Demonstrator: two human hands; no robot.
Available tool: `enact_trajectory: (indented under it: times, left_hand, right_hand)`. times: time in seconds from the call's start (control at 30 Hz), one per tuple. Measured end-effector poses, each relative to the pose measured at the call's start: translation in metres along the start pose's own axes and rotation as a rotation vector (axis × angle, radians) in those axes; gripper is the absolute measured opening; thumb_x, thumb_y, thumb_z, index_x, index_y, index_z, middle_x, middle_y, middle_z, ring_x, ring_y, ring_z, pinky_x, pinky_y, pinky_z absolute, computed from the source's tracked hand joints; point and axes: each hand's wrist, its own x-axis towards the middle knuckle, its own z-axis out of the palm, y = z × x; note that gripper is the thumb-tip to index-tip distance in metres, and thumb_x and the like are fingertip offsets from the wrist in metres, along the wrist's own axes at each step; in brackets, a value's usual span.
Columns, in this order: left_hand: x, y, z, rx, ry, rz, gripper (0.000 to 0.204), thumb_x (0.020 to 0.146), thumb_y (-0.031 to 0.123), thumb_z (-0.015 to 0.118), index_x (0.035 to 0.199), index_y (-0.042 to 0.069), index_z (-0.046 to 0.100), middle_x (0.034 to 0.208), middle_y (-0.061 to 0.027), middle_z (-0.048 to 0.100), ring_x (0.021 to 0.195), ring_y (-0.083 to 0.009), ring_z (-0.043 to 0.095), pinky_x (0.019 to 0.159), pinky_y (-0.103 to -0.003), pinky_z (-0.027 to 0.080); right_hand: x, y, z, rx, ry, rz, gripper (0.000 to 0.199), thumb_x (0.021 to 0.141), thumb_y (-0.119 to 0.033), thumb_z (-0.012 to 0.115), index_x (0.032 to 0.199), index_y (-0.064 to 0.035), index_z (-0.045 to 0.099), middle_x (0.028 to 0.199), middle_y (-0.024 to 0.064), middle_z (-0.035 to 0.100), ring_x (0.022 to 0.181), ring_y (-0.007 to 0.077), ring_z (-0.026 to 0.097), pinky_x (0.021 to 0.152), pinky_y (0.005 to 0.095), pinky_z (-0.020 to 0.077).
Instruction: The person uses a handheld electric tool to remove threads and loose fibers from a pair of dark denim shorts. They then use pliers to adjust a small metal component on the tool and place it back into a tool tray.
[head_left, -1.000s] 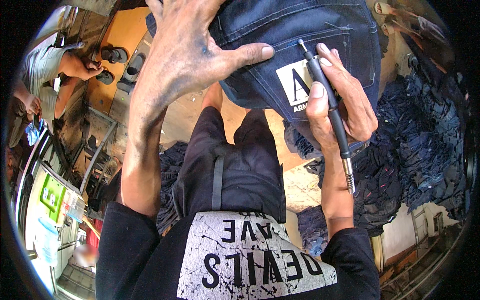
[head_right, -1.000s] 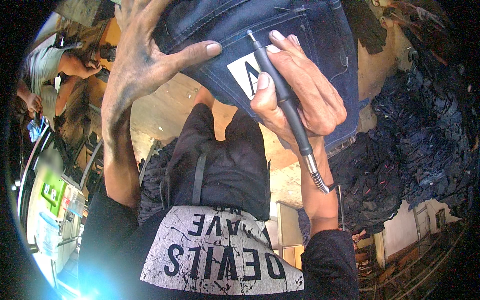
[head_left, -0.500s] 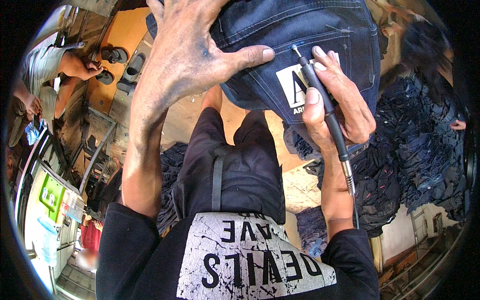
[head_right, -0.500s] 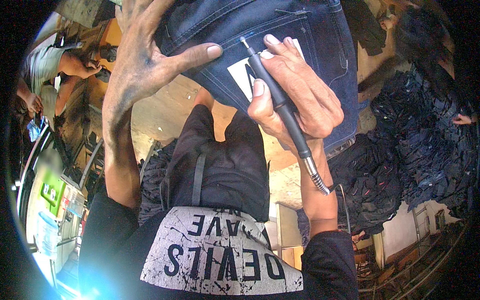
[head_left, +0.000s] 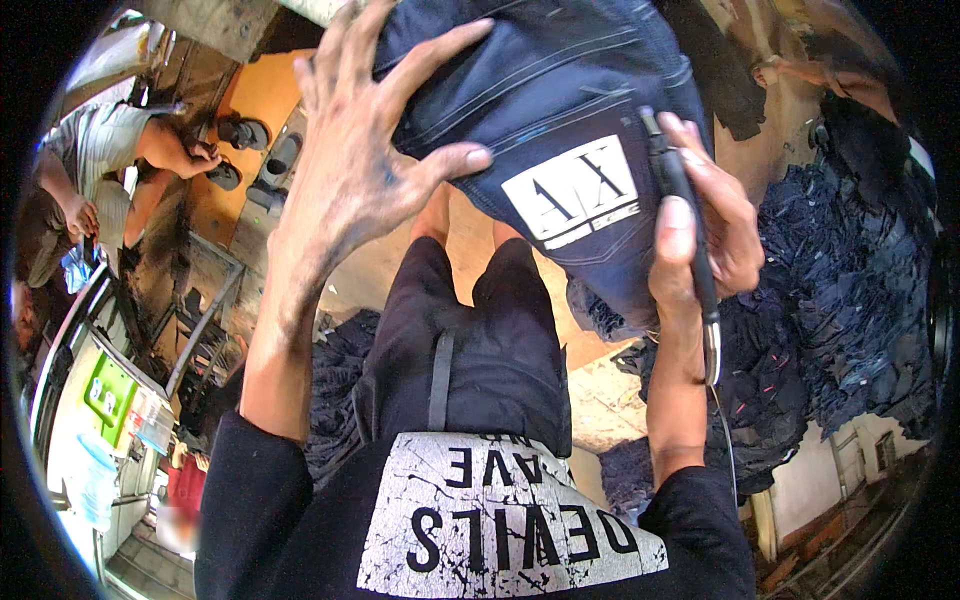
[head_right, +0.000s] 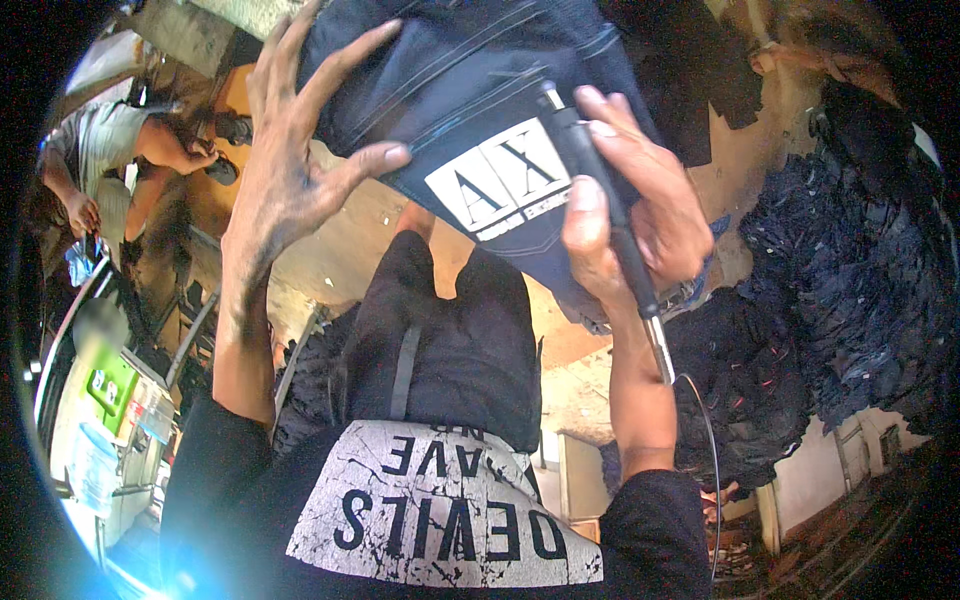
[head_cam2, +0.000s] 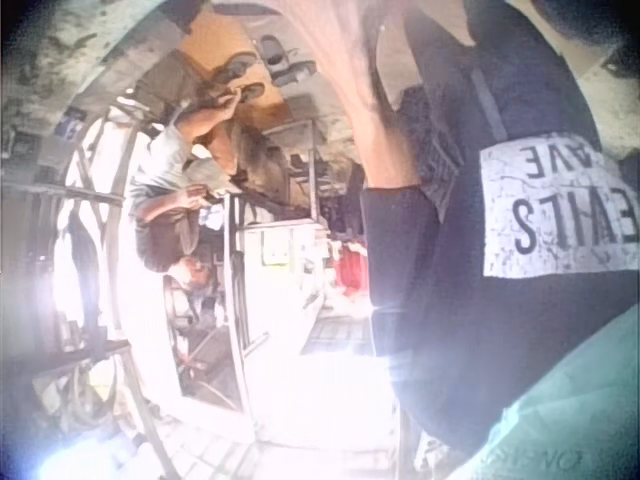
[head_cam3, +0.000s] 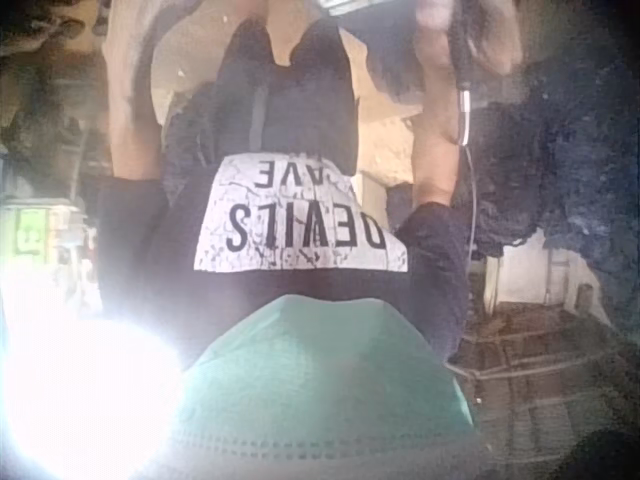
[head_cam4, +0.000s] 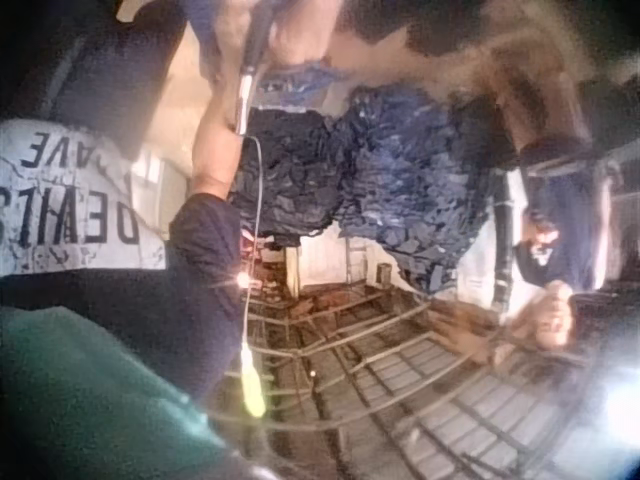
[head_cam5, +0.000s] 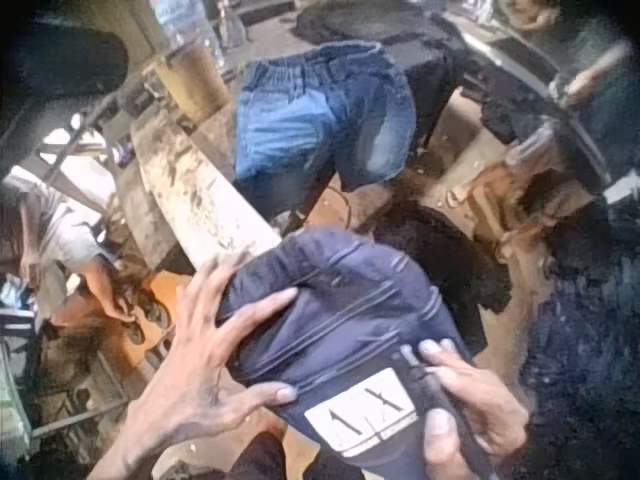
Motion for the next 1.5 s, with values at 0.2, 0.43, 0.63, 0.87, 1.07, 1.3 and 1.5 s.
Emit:
enact_trajectory:
  times: [0.2, 0.43, 0.63, 0.87, 1.07, 1.3, 1.5]
  left_hand:
    - [0.047, -0.001, -0.012, 0.075, -0.074, 0.493, 0.062, 0.081, 0.041, 0.089, 0.137, 0.028, 0.066, 0.177, -0.0224, 0.01, 0.163, -0.0486, 0.002, 0.127, -0.072, 0.004]
    - [0.103, -0.014, 0.005, 0.199, -0.269, 0.778, 0.079, 0.085, 0.055, 0.082, 0.156, 0.046, 0.051, 0.179, -0.0183, -0.005, 0.164, -0.0472, -0.002, 0.121, -0.082, 0.0]
    - [0.107, -0.022, 0.008, 0.236, -0.285, 0.851, 0.082, 0.085, 0.061, 0.079, 0.159, 0.045, 0.048, 0.181, -0.0138, -0.002, 0.164, -0.0448, 0.001, 0.123, -0.08, 0.007]
    - [0.108, -0.019, -0.003, 0.305, -0.329, 0.866, 0.092, 0.077, 0.047, 0.086, 0.161, 0.039, 0.048, 0.18, -0.0159, 0.0, 0.164, -0.0444, 0.004, 0.124, -0.079, 0.014]
    - [0.107, -0.018, -0.007, 0.303, -0.369, 0.846, 0.097, 0.074, 0.038, 0.085, 0.162, 0.039, 0.045, 0.181, -0.0155, -0.001, 0.164, -0.0443, 0.003, 0.124, -0.08, 0.013]
    - [0.108, -0.021, 0.0, 0.277, -0.355, 0.837, 0.098, 0.073, 0.038, 0.085, 0.162, 0.041, 0.044, 0.181, -0.0144, -0.001, 0.164, -0.0445, 0.001, 0.124, -0.08, 0.012]
    - [0.111, -0.024, 0.004, 0.205, -0.3, 0.908, 0.099, 0.072, 0.037, 0.084, 0.162, 0.041, 0.044, 0.181, -0.0141, 0.0, 0.164, -0.045, 0.001, 0.124, -0.08, 0.011]
  right_hand:
    - [0.008, 0.01, 0.003, -0.036, -0.08, -0.091, 0.027, 0.084, -0.001, 0.068, 0.108, 0.0097, 0.073, 0.105, 0.0283, 0.077, 0.109, 0.0401, 0.077, 0.105, 0.0554, 0.0575]
    - [0.008, 0.009, 0.008, -0.145, -0.105, -0.043, 0.023, 0.08, -0.002, 0.072, 0.1, 0.0077, 0.076, 0.093, 0.0224, 0.078, 0.102, 0.0385, 0.079, 0.101, 0.0537, 0.0601]
    - [0.007, 0.011, 0.015, -0.142, -0.1, -0.112, 0.026, 0.081, -0.003, 0.07, 0.103, 0.0083, 0.076, 0.098, 0.0247, 0.078, 0.105, 0.0399, 0.078, 0.102, 0.0543, 0.0597]
    - [0.008, 0.013, 0.018, -0.121, -0.139, -0.083, 0.023, 0.079, -0.005, 0.072, 0.098, 0.0072, 0.076, 0.092, 0.0217, 0.078, 0.103, 0.0374, 0.079, 0.1, 0.0524, 0.0609]
    - [0.011, 0.011, 0.019, -0.148, -0.186, -0.067, 0.022, 0.078, -0.004, 0.073, 0.097, 0.0071, 0.076, 0.09, 0.0207, 0.077, 0.103, 0.0374, 0.079, 0.101, 0.0526, 0.0609]
    - [0.011, 0.009, 0.018, -0.164, -0.23, -0.039, 0.03, 0.087, -0.006, 0.068, 0.109, 0.0126, 0.075, 0.11, 0.0338, 0.076, 0.113, 0.0425, 0.075, 0.105, 0.0553, 0.0572]
    - [0.006, 0.011, 0.018, -0.174, -0.182, -0.028, 0.03, 0.088, -0.007, 0.068, 0.11, 0.0122, 0.074, 0.11, 0.0342, 0.076, 0.113, 0.0428, 0.075, 0.106, 0.0553, 0.0566]
